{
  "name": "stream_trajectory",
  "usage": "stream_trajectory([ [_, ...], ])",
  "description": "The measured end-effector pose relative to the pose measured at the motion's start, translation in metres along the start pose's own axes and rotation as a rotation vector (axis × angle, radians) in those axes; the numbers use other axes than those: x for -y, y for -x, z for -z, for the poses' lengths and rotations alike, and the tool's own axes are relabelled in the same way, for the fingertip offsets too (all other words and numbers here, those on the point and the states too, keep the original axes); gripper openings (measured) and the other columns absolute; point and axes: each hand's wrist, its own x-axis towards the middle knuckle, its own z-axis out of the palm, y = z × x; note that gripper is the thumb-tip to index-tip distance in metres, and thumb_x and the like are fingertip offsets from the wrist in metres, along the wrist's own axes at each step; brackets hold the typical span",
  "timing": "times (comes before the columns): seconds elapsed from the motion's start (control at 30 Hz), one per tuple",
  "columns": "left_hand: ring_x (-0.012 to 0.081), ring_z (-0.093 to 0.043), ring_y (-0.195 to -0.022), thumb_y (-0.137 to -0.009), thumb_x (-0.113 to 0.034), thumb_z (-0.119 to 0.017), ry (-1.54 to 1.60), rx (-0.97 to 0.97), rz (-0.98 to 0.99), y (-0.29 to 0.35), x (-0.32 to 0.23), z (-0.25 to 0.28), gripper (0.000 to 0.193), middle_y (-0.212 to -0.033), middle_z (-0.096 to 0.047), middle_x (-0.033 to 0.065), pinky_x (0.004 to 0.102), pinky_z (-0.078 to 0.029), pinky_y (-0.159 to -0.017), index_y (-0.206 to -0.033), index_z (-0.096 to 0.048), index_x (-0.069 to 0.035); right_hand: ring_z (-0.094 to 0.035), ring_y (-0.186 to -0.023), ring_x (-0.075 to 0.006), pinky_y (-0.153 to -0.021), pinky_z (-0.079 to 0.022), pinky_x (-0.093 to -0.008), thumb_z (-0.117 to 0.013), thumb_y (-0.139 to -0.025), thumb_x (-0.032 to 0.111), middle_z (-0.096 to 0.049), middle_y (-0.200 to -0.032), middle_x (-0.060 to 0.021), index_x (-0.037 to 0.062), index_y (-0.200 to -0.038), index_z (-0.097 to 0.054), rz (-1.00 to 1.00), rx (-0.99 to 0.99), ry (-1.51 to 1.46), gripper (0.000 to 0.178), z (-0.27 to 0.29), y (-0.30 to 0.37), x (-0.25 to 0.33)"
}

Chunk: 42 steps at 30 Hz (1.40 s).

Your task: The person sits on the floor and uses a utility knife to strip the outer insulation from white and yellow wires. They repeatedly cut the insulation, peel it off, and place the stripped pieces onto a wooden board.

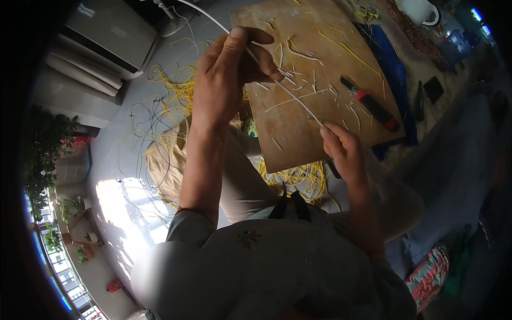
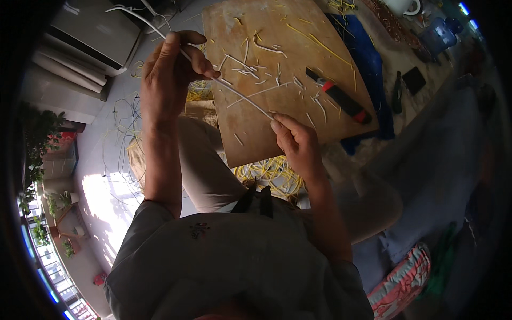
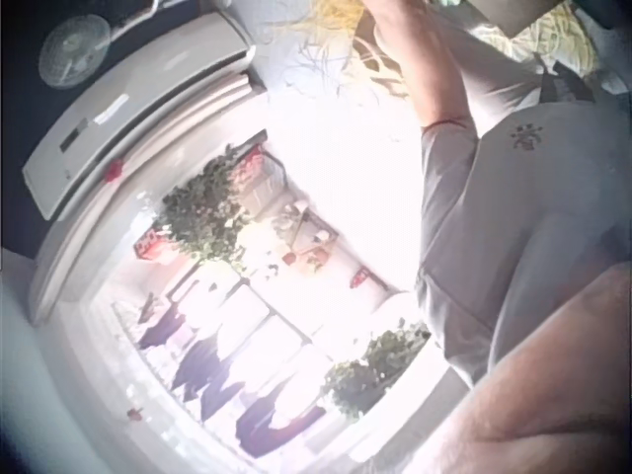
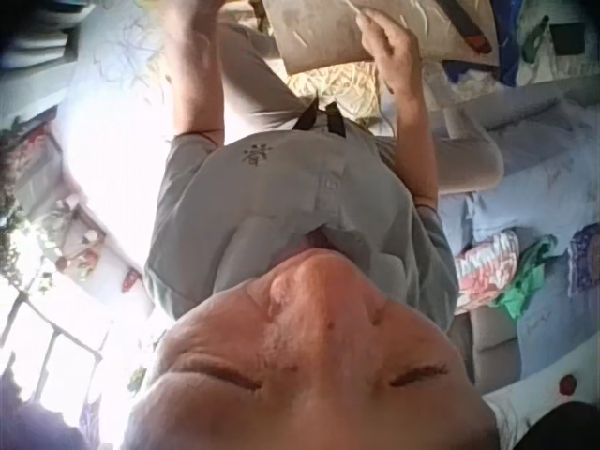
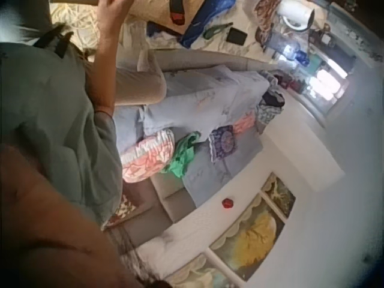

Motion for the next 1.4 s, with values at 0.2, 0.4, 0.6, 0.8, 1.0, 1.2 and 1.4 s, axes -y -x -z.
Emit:
stream_trajectory([
  [0.2,0.0196,-0.061,-0.063,-0.095,-0.026,-0.032,0.259,0.102,0.186,-0.03,0.032,0.032,0.036,-0.067,-0.057,0.0073,0.0282,-0.051,-0.057,-0.097,-0.052,0.004,-0.038,-0.051,-0.0025,-0.045,-0.03,-0.0184,-0.052,-0.09,0.013,-0.044,-0.058,0.004,-0.0024,-0.109,-0.057,0.022,0.16,-0.031,0.026,-0.003,0.027,0.038],
  [0.4,0.0219,-0.061,-0.068,-0.096,-0.026,-0.029,0.34,0.186,0.212,-0.042,0.049,0.031,0.036,-0.069,-0.057,0.0072,0.0317,-0.05,-0.063,-0.097,-0.05,0.003,-0.035,-0.05,-0.0033,-0.045,-0.029,-0.0188,-0.048,-0.092,0.014,-0.04,-0.058,0.004,-0.0013,-0.115,-0.054,-0.096,0.252,-0.121,0.028,0.009,0.015,0.028],
  [0.6,0.023,-0.061,-0.069,-0.096,-0.026,-0.029,0.329,0.133,0.111,-0.042,0.045,0.045,0.037,-0.07,-0.057,0.0079,0.0342,-0.05,-0.068,-0.101,-0.051,0.004,-0.039,-0.055,-0.0044,-0.049,-0.032,-0.0192,-0.05,-0.09,0.012,-0.044,-0.062,0.002,-0.003,-0.112,-0.054,-0.033,0.305,-0.068,0.026,0.012,0.0,0.016],
  [0.8,0.0245,-0.062,-0.068,-0.096,-0.027,-0.031,0.259,0.036,0.03,-0.033,0.023,0.049,0.037,-0.069,-0.057,0.0091,0.0352,-0.052,-0.065,-0.1,-0.05,0.004,-0.037,-0.049,-0.0039,-0.045,-0.033,-0.0205,-0.053,-0.087,0.007,-0.045,-0.056,-0.0012,0.0034,-0.108,-0.057,0.154,0.002,0.159,0.021,-0.015,0.005,0.011],
  [1.0,0.0209,-0.062,-0.064,-0.096,-0.028,-0.033,0.164,-0.015,0.025,-0.026,0.007,0.046,0.035,-0.068,-0.056,0.0077,0.0326,-0.054,-0.061,-0.095,-0.05,0.002,-0.042,-0.05,-0.0044,-0.047,-0.037,-0.02,-0.052,-0.088,0.008,-0.057,-0.065,-0.0046,0.0026,-0.108,-0.058,0.172,-0.112,0.233,0.021,-0.017,0.002,0.014],
  [1.2,0.0182,-0.059,-0.065,-0.095,-0.028,-0.034,0.322,-0.042,0.069,-0.03,0.019,0.074,0.034,-0.068,-0.056,0.0055,0.0313,-0.052,-0.063,-0.095,-0.051,0.002,-0.044,-0.051,-0.0078,-0.05,-0.039,-0.023,-0.051,-0.088,0.007,-0.048,-0.057,-0.0033,0.0009,-0.109,-0.058,-0.017,0.092,0.092,0.023,-0.02,0.004,0.032],
  [1.4,0.0141,-0.053,-0.069,-0.095,-0.022,-0.039,0.571,0.003,-0.05,-0.045,0.003,0.168,0.028,-0.071,-0.053,0.0019,0.0291,-0.046,-0.066,-0.098,-0.054,0.001,-0.047,-0.055,-0.0098,-0.053,-0.041,-0.024,-0.051,-0.087,0.005,-0.054,-0.067,-0.0054,0.0012,-0.111,-0.057,0.155,0.229,0.223,0.024,-0.012,0.023,0.031],
])
